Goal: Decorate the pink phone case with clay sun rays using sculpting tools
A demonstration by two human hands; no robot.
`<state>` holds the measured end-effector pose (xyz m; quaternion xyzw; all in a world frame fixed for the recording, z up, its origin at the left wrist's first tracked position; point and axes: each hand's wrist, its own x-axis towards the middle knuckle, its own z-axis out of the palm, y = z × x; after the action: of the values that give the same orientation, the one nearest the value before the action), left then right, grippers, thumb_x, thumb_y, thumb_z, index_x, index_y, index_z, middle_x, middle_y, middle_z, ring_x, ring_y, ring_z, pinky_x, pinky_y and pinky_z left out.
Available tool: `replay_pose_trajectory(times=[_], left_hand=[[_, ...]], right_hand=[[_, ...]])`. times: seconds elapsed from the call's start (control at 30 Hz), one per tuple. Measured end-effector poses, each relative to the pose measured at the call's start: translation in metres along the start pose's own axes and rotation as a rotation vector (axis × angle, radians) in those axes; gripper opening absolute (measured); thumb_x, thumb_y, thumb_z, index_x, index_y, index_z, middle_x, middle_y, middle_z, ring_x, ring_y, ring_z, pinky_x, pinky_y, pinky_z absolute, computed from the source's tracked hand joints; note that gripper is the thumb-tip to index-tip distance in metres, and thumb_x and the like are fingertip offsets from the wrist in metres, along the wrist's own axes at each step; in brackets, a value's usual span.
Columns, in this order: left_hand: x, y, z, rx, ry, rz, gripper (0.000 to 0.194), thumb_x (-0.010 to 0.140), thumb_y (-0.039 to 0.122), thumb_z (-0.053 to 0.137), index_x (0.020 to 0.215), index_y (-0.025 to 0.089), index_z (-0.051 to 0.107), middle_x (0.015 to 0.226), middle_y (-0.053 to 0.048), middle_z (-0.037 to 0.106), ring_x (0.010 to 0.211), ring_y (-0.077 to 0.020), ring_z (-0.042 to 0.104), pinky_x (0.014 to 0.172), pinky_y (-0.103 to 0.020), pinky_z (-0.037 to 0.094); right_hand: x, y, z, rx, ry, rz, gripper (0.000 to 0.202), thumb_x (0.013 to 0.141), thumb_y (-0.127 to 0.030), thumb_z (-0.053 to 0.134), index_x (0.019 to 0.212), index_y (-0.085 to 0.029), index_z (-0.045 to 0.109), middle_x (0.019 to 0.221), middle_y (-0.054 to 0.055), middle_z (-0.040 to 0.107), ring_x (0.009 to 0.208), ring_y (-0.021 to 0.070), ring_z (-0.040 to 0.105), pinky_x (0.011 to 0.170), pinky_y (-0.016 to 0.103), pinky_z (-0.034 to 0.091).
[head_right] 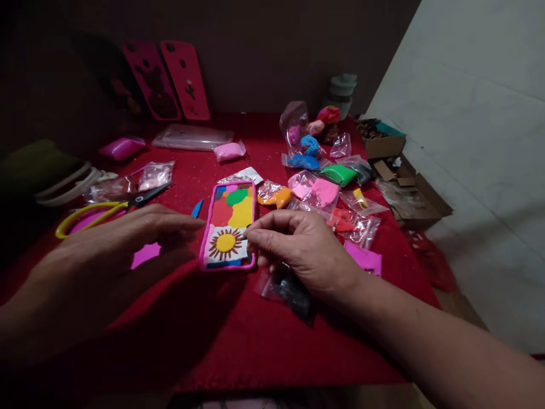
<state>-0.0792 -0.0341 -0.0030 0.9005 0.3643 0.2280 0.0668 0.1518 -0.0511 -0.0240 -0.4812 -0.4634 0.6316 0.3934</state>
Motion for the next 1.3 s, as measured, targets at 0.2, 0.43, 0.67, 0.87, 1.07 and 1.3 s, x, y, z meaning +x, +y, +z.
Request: replay_pose_trajectory(times=[0.2,0.43,0.67,0.87,1.07,1.3], left_hand=[[0.015,0.029,0.012,-0.034,0.071,0.118,0.024,0.085,0.018,0.062,0.108,0.017,0.058,0.094,-0.003,0.062,0.079,-0.0098,0.059,0.074,-0.016,0.045],[0.022,0.042,0.018,0.095,0.156,0.166,0.013,0.085,0.021,0.062,0.097,0.016,0.066,0.086,-0.004,0.067,0.072,-0.0096,0.061,0.065,-0.016,0.046],[0.023,0.04,0.013,-0.083,0.138,0.021,0.008,0.086,0.023,0.061,0.087,0.019,0.067,0.079,-0.001,0.067,0.067,-0.01,0.06,0.061,-0.018,0.043],[0.029,0.031,0.012,-0.841,-0.158,-0.559,0.032,0.087,0.036,0.056,0.061,0.017,0.057,0.05,0.003,0.053,0.047,-0.0078,0.047,0.045,-0.018,0.036],[0.025,0.029,0.026,-1.27,-0.294,-0.788,0.033,0.082,0.044,0.061,0.065,0.016,0.06,0.046,0.002,0.052,0.037,-0.0066,0.041,0.036,-0.017,0.028],[0.02,0.031,0.034,-1.251,-0.291,-0.775,0.034,0.081,0.044,0.063,0.063,0.016,0.061,0.045,0.003,0.053,0.037,-0.0049,0.042,0.035,-0.013,0.028]], right_hand=[[-0.004,0.0,0.004,0.208,-0.13,0.092,0.017,0.077,-0.031,0.07,0.076,-0.015,0.065,0.055,-0.001,0.059,0.043,0.0066,0.053,0.04,0.016,0.038],[-0.006,-0.002,0.005,0.3,-0.186,0.126,0.01,0.076,-0.021,0.066,0.074,-0.011,0.066,0.049,0.001,0.06,0.039,0.0062,0.052,0.039,0.013,0.037],[-0.007,0.0,0.001,0.319,-0.257,0.072,0.018,0.083,-0.029,0.063,0.077,-0.012,0.067,0.055,0.002,0.061,0.045,0.0082,0.055,0.043,0.017,0.041],[-0.009,-0.002,0.002,0.06,-0.106,-0.127,0.017,0.08,-0.027,0.067,0.095,-0.018,0.068,0.081,0.001,0.067,0.058,0.0078,0.059,0.05,0.019,0.045],[-0.015,-0.003,0.009,-0.343,-0.002,-0.467,0.02,0.081,-0.018,0.065,0.1,-0.016,0.064,0.085,0.003,0.067,0.077,0.0143,0.062,0.069,0.028,0.05],[-0.017,0.002,0.013,-0.59,0.082,-0.627,0.008,0.082,-0.015,0.062,0.087,-0.018,0.069,0.076,0.002,0.064,0.07,0.013,0.059,0.064,0.026,0.047]])
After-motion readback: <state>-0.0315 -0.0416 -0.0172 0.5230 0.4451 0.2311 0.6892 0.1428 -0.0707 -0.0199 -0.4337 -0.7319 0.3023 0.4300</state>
